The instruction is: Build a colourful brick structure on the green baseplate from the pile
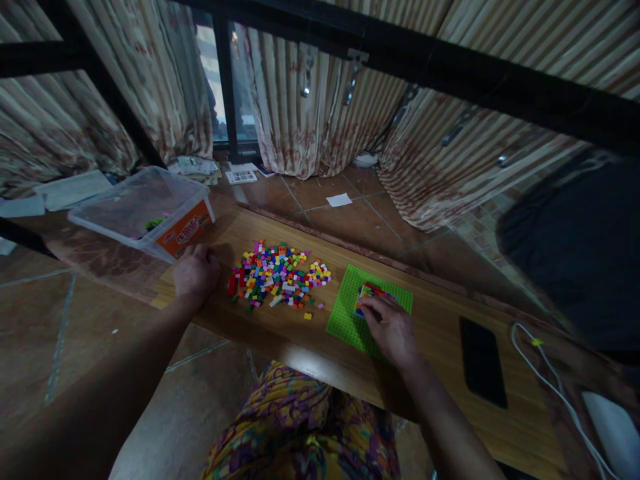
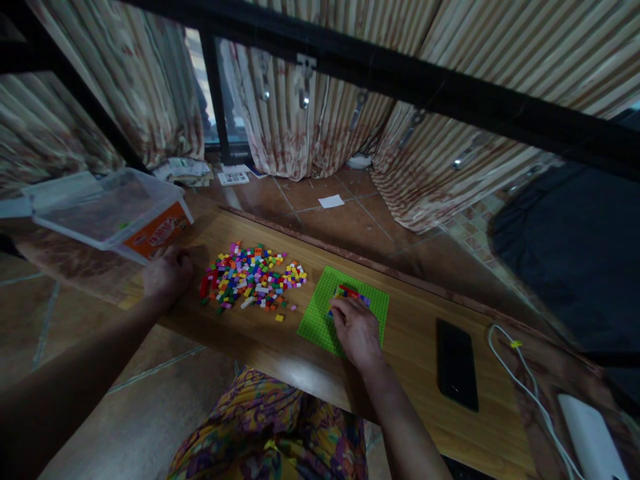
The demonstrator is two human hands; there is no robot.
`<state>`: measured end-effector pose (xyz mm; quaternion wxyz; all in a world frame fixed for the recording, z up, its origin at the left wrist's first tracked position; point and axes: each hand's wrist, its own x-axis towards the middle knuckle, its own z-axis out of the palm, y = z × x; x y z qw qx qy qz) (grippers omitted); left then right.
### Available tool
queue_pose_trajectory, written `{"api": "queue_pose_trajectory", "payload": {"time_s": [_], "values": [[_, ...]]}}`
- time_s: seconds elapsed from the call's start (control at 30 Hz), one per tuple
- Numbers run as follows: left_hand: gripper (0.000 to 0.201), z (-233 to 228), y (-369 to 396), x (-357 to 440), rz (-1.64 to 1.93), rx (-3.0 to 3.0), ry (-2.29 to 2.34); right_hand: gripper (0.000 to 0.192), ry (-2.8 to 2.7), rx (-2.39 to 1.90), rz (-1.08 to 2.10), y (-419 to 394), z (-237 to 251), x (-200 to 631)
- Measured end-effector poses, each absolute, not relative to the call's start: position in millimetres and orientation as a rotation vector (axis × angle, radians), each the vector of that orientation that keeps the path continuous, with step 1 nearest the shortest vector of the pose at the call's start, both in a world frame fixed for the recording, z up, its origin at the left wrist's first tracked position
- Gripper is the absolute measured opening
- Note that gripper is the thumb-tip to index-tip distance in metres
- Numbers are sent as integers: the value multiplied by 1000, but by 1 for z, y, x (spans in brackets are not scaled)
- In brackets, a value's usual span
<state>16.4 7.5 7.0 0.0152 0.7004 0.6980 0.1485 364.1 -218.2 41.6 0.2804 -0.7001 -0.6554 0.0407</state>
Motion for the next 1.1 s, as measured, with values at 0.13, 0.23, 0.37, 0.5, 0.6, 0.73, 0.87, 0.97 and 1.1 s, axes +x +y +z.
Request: {"api": "queue_pose_trajectory", "payload": {"time_s": [0.13, 0.23, 0.37, 0.5, 0.6, 0.73, 0.87, 0.97, 1.1], "values": [[37, 7, 7, 17, 426, 2177, 2181, 17, -1750, -1882, 112, -216, 39, 366], [36, 7, 7, 17, 417, 2176, 2188, 17, -1737, -1874, 108, -215, 36, 366], [35, 7, 7, 16, 444, 2185, 2163, 17, -1708, -1862, 107, -216, 34, 364], [35, 5, 8, 15, 451, 2186, 2166, 17, -1696, -1827, 99, -218, 34, 362], [35, 5, 9, 14, 448, 2182, 2162, 18, -1693, -1827, 103, -218, 35, 361], [35, 5, 9, 15, 433, 2179, 2167, 20, -1744, -1846, 83, -217, 36, 361], [35, 6, 8, 16, 421, 2204, 2181, 22, -1804, -1863, 4, -215, 38, 360], [34, 7, 7, 16, 413, 2213, 2177, 22, -1805, -1863, 8, -215, 38, 361], [34, 8, 7, 16, 412, 2208, 2181, 20, -1748, -1864, 37, -219, 37, 360]]}}
